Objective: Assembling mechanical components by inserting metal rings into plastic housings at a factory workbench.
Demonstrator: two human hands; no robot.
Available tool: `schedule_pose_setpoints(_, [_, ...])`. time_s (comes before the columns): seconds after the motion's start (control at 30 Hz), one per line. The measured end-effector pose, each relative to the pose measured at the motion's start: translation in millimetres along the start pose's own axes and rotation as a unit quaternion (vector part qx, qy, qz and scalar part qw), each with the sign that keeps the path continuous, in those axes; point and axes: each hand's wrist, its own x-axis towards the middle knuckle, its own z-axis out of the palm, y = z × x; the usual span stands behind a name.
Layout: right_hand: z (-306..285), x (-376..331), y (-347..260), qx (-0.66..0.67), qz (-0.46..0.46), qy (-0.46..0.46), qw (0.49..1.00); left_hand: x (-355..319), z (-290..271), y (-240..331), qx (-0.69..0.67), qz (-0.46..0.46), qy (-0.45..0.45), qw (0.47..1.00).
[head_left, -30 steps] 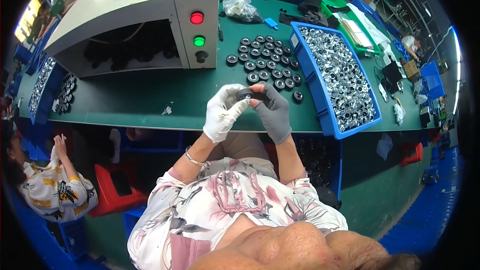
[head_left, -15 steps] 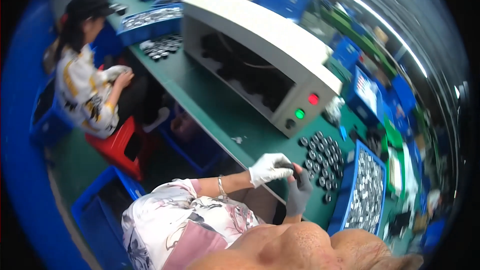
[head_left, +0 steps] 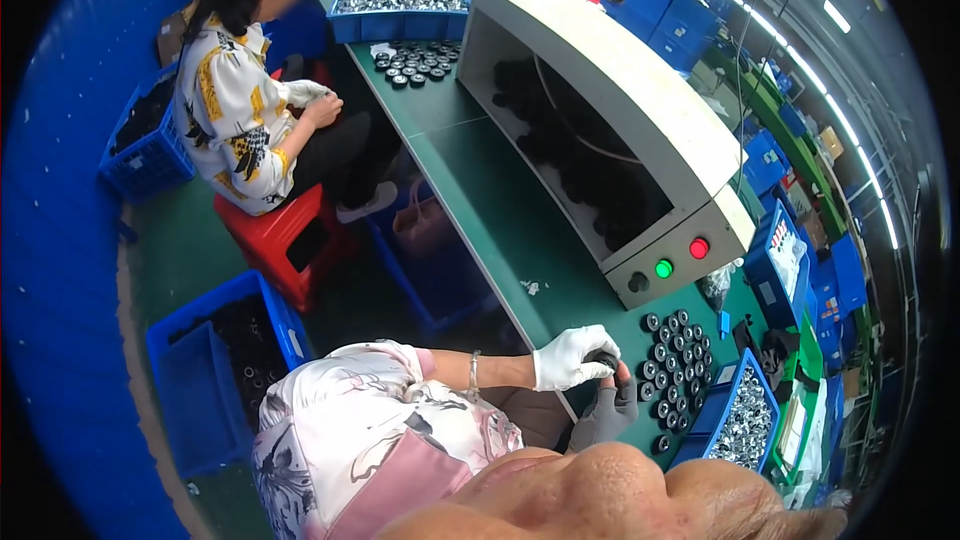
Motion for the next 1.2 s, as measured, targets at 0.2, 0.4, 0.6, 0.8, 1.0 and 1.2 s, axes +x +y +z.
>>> schedule_pose_setpoints(0.2, [10.8,5.9,1.6,0.019,-0.003,0.001,1.000,-1.9,8.9,-6.6,0.018,0.001,0.053,0.998])
schedule_pose_setpoints(0.4, [13.4,3.6,8.2,0.000,-0.015,0.026,1.000,-3.2,11.0,-6.1,0.051,0.013,0.070,0.996])
schedule_pose_setpoints(0.6, [15.0,-1.1,8.8,0.046,-0.017,0.039,0.998,1.0,13.4,-9.1,0.033,0.033,0.057,0.997])
schedule_pose_setpoints(0.8, [12.2,0.0,4.2,0.041,-0.020,0.036,0.998,-6.9,25.4,-1.5,-0.109,-0.122,0.083,0.983])
schedule_pose_setpoints(1.0, [10.9,0.1,7.2,0.036,-0.017,0.048,0.998,-4.5,17.3,-2.4,-0.128,-0.107,0.046,0.985])
schedule_pose_setpoints(1.2, [13.5,0.1,8.2,0.032,-0.033,0.049,0.998,-3.5,15.2,-10.2,-0.034,-0.050,0.037,0.997])
